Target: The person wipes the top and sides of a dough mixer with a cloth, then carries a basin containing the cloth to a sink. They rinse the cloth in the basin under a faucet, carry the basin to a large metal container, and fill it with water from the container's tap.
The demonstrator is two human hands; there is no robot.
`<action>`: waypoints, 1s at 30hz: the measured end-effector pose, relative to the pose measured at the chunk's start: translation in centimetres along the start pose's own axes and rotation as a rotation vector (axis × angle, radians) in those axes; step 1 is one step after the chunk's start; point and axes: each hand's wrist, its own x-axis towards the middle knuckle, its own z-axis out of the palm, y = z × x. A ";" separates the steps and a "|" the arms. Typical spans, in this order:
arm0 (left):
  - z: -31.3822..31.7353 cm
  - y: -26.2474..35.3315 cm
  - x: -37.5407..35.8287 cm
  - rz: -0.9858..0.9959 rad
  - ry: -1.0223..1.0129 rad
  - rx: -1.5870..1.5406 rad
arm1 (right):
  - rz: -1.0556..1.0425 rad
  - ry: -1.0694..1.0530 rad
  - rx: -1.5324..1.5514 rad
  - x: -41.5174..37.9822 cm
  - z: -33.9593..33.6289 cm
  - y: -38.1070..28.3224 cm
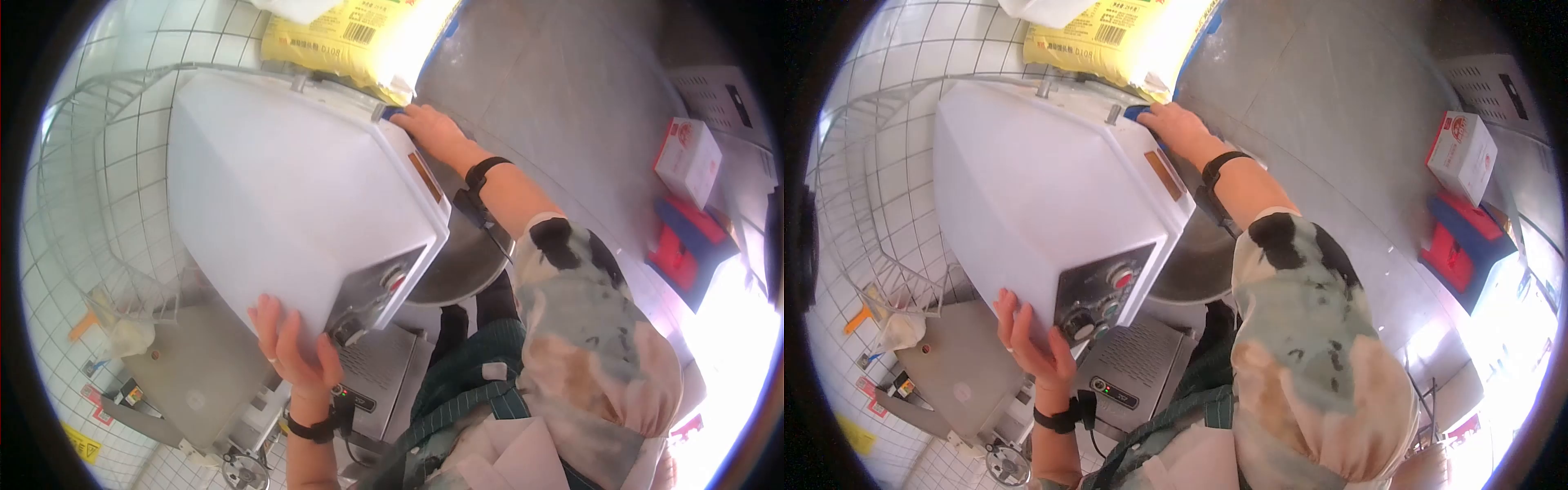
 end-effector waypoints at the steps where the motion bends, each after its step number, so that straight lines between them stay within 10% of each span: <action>1: -0.2 0.0 -0.1 0.009 0.000 0.001 | 0.040 0.071 0.003 -0.7 0.1 -0.3; 16: 0.0 -1.4 -1.2 0.137 0.273 -0.273 | 1.341 0.670 -0.018 -25.5 10.0 -11.1; 23: -0.6 -2.9 -7.4 0.157 0.457 -0.535 | 1.920 0.859 0.221 -22.1 21.6 -22.7; 27: -0.2 -4.3 -17.4 -0.136 0.412 -0.447 | 2.403 0.593 0.453 -16.5 27.0 -25.4; 29: 0.4 -4.7 -22.2 -0.362 0.339 -0.443 | 1.928 0.148 0.802 -16.3 23.4 -28.0; 30: 0.8 -4.7 -24.7 -0.483 0.306 -0.443 | 1.181 -0.158 0.799 -18.1 19.3 -29.9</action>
